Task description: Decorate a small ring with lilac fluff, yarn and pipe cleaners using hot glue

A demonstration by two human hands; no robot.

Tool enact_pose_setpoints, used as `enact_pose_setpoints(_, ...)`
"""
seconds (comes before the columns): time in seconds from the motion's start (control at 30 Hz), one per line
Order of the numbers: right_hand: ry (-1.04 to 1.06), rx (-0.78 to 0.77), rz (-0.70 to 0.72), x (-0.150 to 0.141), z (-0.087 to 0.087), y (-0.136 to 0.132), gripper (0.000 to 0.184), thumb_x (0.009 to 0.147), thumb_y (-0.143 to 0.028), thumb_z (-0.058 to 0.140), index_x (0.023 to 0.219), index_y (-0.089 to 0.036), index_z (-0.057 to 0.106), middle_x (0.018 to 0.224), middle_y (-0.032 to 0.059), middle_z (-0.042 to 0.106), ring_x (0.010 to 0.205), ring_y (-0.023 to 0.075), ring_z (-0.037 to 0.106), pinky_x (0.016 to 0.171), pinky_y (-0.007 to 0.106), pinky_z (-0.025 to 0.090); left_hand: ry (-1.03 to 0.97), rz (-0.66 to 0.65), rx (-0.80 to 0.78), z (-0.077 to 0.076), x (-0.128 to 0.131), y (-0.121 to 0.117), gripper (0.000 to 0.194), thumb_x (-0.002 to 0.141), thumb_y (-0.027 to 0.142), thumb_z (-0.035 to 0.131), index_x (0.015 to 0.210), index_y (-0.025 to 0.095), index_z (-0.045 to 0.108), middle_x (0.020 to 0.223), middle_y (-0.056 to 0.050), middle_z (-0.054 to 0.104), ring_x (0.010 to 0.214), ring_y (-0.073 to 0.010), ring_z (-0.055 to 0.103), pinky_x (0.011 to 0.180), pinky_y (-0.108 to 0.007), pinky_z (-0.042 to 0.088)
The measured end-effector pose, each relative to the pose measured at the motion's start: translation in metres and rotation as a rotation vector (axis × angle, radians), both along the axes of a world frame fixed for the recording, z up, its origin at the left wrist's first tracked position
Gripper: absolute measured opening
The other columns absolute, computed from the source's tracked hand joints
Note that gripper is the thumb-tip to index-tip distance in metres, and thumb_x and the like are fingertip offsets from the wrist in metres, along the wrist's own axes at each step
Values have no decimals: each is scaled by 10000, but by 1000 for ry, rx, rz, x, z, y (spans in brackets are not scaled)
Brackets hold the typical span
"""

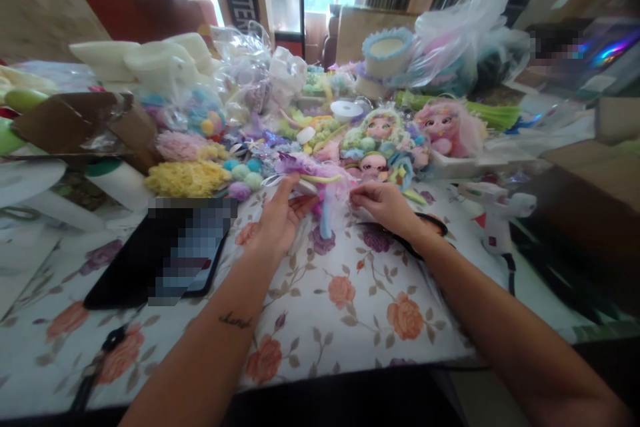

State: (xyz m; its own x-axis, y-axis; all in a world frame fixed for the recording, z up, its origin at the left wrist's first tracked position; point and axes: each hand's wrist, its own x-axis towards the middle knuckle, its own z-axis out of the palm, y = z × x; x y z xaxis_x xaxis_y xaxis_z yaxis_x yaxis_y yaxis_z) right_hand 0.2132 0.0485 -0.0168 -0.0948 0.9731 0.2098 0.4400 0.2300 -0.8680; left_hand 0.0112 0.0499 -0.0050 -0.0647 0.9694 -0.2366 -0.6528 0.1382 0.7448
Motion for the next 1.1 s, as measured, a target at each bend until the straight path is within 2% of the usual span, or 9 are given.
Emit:
enact_pose_setpoints(0.1, 220, 37, -49, -7, 11, -15, 134, 794, -301, 646, 796, -175, 691, 694, 12, 707, 623, 155, 663, 634, 296, 560, 52, -29, 25, -2, 1, -2, 245, 675, 274, 792, 816, 152, 633, 706, 0, 689, 618, -125, 664, 642, -244, 577)
enact_pose_setpoints(0.2, 265, 165, -125, -14, 19, -36, 99, 815, -275, 613, 784, -185, 642, 654, -17, 644, 563, 121, 603, 566, 262, 519, 132, -42, 56, -4, 4, -5, 276, 650, 305, 810, 809, 148, 648, 729, -3, 691, 627, -120, 650, 662, -257, 576)
enact_pose_setpoints(0.33, 103, 442, -110, -23, 25, -58, 70, 864, -239, 567, 869, -203, 627, 749, -4, 651, 647, 131, 616, 625, 277, 524, 213, -27, 88, -5, 7, -8, 274, 641, 306, 819, 781, 134, 658, 750, -16, 691, 683, -124, 649, 697, -258, 570)
enact_pose_setpoints(0.47, -243, 673, -121, -31, 25, -61, 120, 920, -273, 571, 972, -206, 656, 935, 67, 710, 811, 183, 653, 771, 336, 535, 254, -55, 121, -5, 11, -11, 240, 656, 278, 800, 785, 128, 664, 768, -29, 698, 733, -140, 666, 714, -257, 562)
enact_pose_setpoints(0.57, -438, 636, -132, -36, 19, -58, 161, 952, -269, 544, 1010, -189, 670, 923, 84, 722, 819, 204, 656, 748, 334, 515, 262, -78, 145, -5, 14, -14, 256, 651, 251, 804, 834, 141, 662, 810, -30, 714, 751, -150, 678, 715, -264, 558)
enact_pose_setpoints(0.67, -541, 572, -139, -40, 12, -56, 195, 981, -250, 510, 1011, -170, 684, 891, 83, 726, 791, 202, 647, 705, 315, 482, 251, -115, 183, -6, 17, -16, 248, 665, 245, 805, 845, 141, 669, 835, -33, 722, 767, -153, 685, 728, -270, 563)
enact_pose_setpoints(0.87, -598, 638, -152, -41, 8, -55, 277, 1001, -203, 455, 885, -190, 705, 837, 63, 727, 749, 171, 631, 680, 274, 443, 176, -182, 139, -9, 17, -16, 178, 701, 250, 792, 766, 115, 695, 747, -22, 701, 721, -118, 665, 724, -219, 560)
enact_pose_setpoints(1.1, -628, 653, -182, -38, 8, -55, 253, 981, -158, 466, 930, -179, 713, 846, 68, 732, 762, 179, 629, 676, 283, 416, 77, -206, 92, -7, 17, -17, 155, 708, 233, 789, 776, 133, 693, 714, 2, 695, 648, -93, 652, 684, -192, 563)
